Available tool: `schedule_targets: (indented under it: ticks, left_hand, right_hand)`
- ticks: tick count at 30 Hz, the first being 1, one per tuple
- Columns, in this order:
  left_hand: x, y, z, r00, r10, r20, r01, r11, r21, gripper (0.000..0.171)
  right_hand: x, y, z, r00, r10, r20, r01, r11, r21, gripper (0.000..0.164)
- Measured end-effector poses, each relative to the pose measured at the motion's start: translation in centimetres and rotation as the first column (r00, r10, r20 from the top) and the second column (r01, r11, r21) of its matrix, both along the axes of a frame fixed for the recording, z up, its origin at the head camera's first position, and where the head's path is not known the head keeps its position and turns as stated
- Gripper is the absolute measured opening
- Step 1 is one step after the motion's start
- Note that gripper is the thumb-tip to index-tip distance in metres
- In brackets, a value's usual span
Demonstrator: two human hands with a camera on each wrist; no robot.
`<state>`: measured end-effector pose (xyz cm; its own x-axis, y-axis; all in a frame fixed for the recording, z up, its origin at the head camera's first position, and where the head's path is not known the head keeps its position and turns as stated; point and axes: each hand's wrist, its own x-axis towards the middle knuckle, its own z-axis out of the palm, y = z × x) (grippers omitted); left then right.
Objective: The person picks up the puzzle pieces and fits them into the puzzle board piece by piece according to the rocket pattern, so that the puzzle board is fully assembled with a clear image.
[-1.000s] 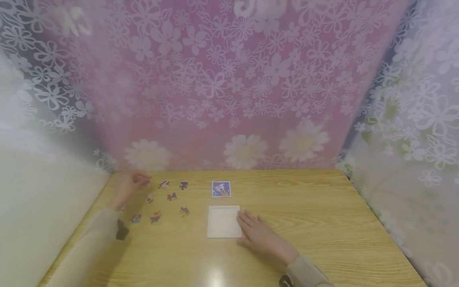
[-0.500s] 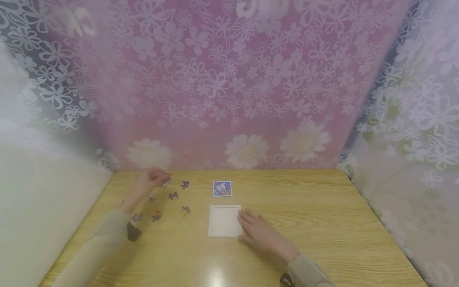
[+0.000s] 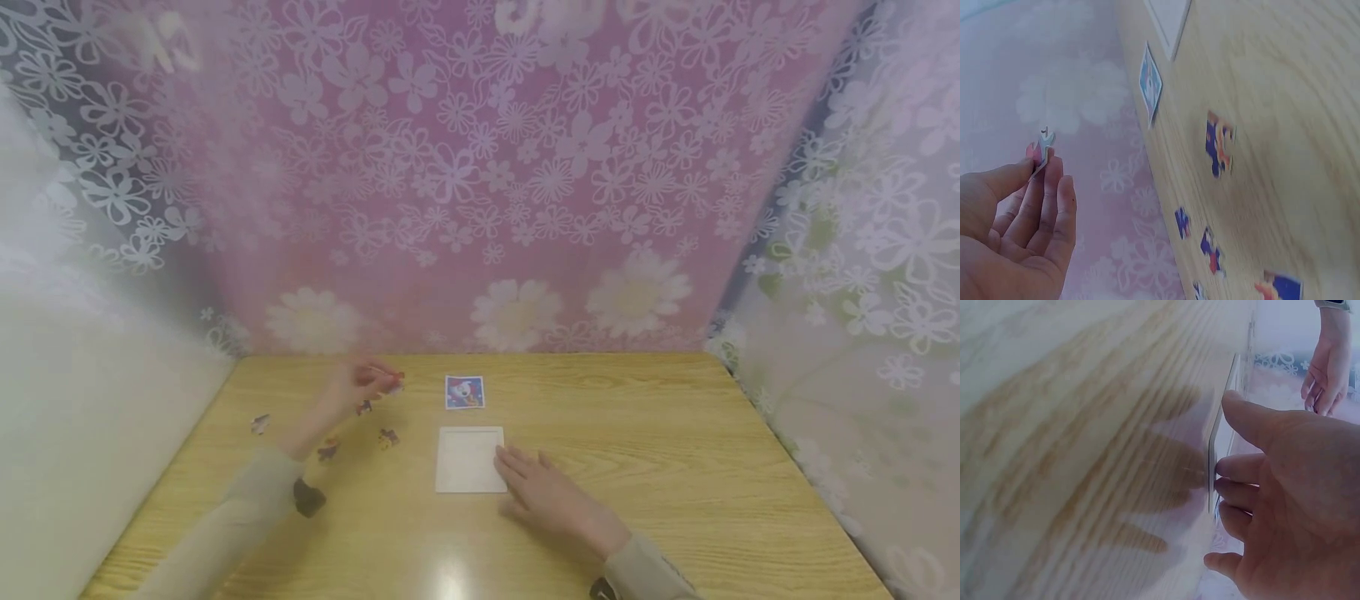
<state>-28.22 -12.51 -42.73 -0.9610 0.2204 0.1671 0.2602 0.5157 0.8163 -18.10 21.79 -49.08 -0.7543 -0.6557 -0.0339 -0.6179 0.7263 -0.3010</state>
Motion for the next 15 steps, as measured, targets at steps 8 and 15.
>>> schedule_targets:
  ticks: [8, 15]
  left_hand:
    - [0.3, 2.6, -1.3, 0.997, -0.052, 0.059, 0.049, 0.997, 0.063, 0.012]
    - [0.5, 4.1, -2.2, 0.988, -0.132, 0.080, 0.120, 0.983, 0.142, 0.013]
  right_hand:
    - [0.2, -0.1, 0.4, 1.000, 0.009, -0.010, -0.008, 1.000, 0.013, 0.066]
    - [0.2, -0.1, 0.5, 1.000, 0.016, -0.014, -0.016, 1.000, 0.013, 0.066]
